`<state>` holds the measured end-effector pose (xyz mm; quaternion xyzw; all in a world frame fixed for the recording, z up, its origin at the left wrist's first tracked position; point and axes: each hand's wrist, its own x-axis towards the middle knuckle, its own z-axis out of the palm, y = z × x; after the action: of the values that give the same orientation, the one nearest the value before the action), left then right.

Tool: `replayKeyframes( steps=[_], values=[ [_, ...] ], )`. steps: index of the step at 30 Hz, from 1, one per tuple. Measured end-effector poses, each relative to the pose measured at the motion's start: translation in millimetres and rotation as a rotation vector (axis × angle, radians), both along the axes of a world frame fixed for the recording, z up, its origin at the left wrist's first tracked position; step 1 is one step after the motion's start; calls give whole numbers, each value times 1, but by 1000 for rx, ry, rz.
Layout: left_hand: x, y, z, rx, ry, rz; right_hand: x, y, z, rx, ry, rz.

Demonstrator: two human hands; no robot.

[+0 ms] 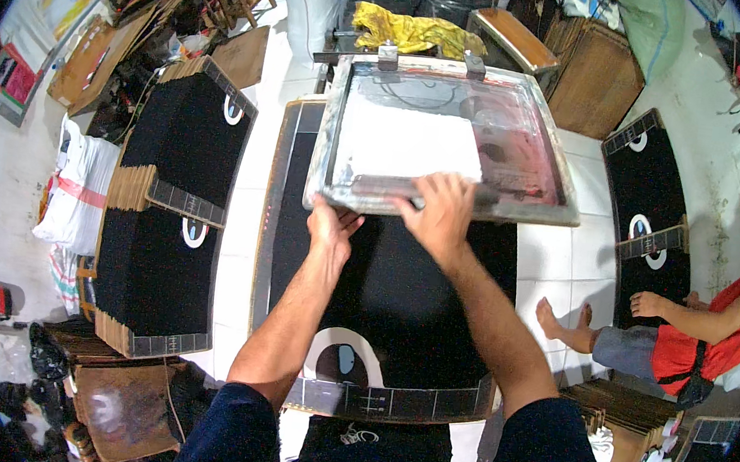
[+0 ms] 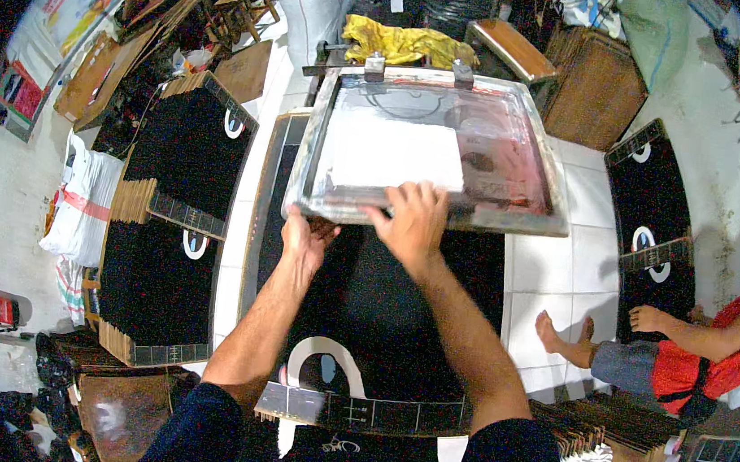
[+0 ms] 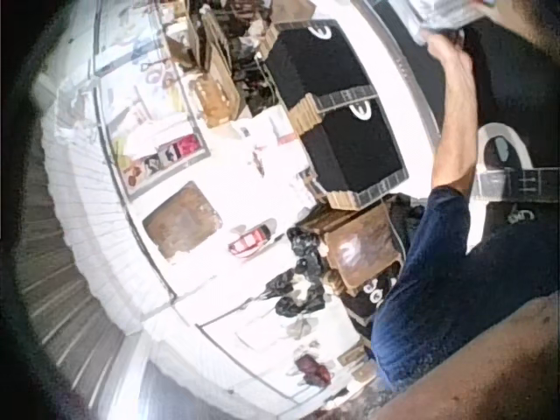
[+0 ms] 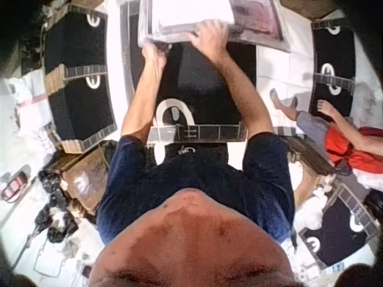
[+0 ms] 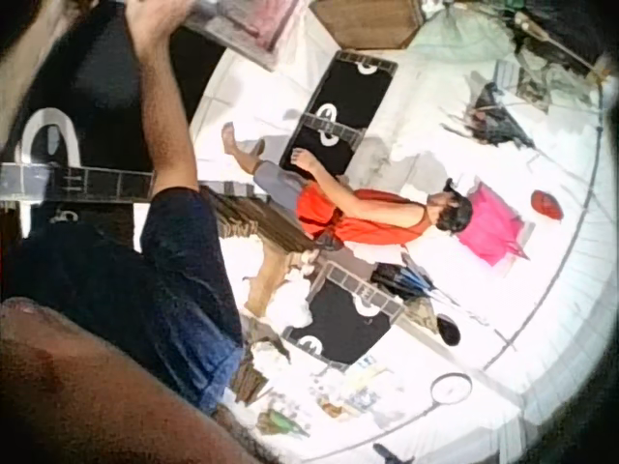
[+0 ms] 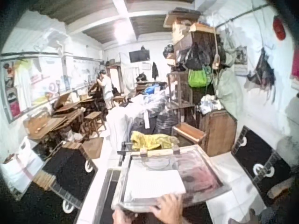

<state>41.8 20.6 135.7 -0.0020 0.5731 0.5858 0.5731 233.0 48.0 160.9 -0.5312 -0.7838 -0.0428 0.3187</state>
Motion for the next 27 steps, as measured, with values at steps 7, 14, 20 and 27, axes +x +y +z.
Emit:
replayKeyframes(
  steps=[7, 14, 20, 27],
  values=[
    [-15, -11, -112, -237, 416, -60, 123, -31, -68, -54, 321, -141],
    [-35, -19, -124, -145, 437, -62, 362, -51, -232, -304, 523, -844],
    [-98, -37, -109, -159, 1197, -738, 384, -103, -431, -867, 501, -989],
    [-127, -29, -79, -245, 529, -391, 270, -100, -575, -927, 1212, -704]
  ],
)
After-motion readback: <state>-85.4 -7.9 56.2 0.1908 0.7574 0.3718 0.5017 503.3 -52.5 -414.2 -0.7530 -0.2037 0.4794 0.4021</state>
